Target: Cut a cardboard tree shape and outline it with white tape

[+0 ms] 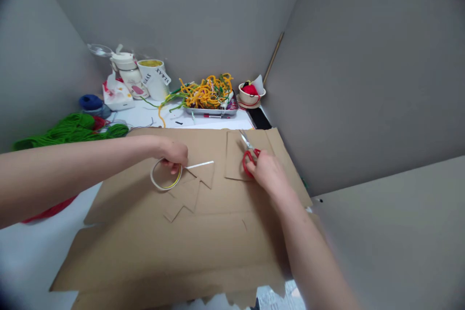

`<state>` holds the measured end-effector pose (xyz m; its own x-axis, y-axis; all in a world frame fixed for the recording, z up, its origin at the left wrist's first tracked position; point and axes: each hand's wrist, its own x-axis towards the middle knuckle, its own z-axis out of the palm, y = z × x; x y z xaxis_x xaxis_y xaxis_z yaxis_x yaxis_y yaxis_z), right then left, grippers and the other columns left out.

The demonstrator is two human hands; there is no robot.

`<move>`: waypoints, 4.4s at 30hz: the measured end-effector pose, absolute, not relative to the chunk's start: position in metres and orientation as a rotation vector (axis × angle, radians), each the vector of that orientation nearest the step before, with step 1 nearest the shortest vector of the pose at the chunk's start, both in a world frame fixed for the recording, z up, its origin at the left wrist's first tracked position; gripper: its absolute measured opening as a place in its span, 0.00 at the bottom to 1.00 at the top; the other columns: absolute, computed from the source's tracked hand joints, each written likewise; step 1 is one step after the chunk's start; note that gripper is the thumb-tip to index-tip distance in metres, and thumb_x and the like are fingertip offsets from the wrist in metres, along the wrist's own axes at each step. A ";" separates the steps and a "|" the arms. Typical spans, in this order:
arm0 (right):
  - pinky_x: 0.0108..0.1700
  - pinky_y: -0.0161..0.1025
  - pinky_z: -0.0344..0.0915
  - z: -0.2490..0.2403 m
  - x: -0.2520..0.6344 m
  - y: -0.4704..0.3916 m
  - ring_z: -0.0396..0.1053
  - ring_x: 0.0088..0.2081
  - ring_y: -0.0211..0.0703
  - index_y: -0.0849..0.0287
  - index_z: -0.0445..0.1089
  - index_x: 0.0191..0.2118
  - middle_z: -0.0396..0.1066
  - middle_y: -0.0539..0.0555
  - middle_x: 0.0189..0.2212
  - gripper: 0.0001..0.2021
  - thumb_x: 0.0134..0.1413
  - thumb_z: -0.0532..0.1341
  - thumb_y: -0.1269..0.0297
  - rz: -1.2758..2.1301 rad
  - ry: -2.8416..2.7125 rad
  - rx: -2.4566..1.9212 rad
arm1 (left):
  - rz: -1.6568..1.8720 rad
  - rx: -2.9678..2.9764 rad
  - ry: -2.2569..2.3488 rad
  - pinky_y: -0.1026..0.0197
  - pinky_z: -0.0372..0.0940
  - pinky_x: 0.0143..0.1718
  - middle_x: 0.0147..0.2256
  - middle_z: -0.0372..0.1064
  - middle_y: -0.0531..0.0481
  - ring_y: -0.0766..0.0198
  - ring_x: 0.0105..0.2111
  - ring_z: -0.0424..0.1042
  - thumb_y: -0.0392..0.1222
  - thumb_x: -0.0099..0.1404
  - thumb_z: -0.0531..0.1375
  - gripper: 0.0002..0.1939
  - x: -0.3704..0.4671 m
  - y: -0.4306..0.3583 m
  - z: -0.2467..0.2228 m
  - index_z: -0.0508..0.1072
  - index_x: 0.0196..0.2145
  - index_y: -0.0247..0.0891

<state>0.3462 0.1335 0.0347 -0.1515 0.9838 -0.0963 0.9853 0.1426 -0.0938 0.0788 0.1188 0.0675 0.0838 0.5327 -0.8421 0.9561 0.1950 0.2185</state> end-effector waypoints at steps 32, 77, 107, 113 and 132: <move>0.30 0.36 0.58 0.035 0.271 0.060 0.70 0.36 0.46 0.58 0.66 0.39 0.72 0.56 0.35 0.10 0.58 0.56 0.57 0.003 2.707 1.424 | -0.652 1.479 1.583 0.63 0.56 0.21 0.11 0.55 0.52 0.68 0.16 0.54 0.37 0.52 0.57 0.14 0.076 0.138 0.064 0.68 0.11 0.34; 0.23 0.36 0.52 0.042 0.310 0.075 0.72 0.27 0.51 0.58 0.64 0.38 0.73 0.57 0.25 0.17 0.61 0.49 0.49 0.074 2.502 1.818 | 0.016 1.190 1.522 0.67 0.47 0.15 0.19 0.66 0.49 0.74 0.14 0.51 0.40 0.50 0.64 0.08 0.032 0.127 0.102 0.70 0.19 0.35; 0.44 0.45 0.57 0.016 0.231 0.070 0.60 0.46 0.51 0.54 0.66 0.50 0.67 0.58 0.43 0.15 0.59 0.54 0.59 -0.092 3.020 1.190 | 0.635 0.581 0.830 0.69 0.36 0.14 0.14 0.61 0.57 0.79 0.11 0.39 0.42 0.61 0.60 0.08 0.048 0.000 0.004 0.68 0.30 0.33; 0.54 0.48 0.54 0.024 0.250 0.083 0.56 0.56 0.51 0.51 0.55 0.61 0.56 0.58 0.59 0.23 0.61 0.50 0.56 -0.227 3.069 1.329 | 0.651 0.583 0.868 0.69 0.36 0.14 0.14 0.62 0.57 0.78 0.12 0.40 0.42 0.61 0.59 0.08 0.051 -0.001 0.007 0.68 0.30 0.33; 0.63 0.50 0.45 0.023 0.321 0.090 0.41 0.65 0.45 0.55 0.54 0.62 0.48 0.53 0.64 0.22 0.63 0.50 0.61 -0.355 3.115 0.860 | 0.603 0.506 0.901 0.67 0.39 0.15 0.15 0.65 0.56 0.77 0.11 0.44 0.44 0.58 0.61 0.09 0.122 -0.020 0.023 0.64 0.28 0.37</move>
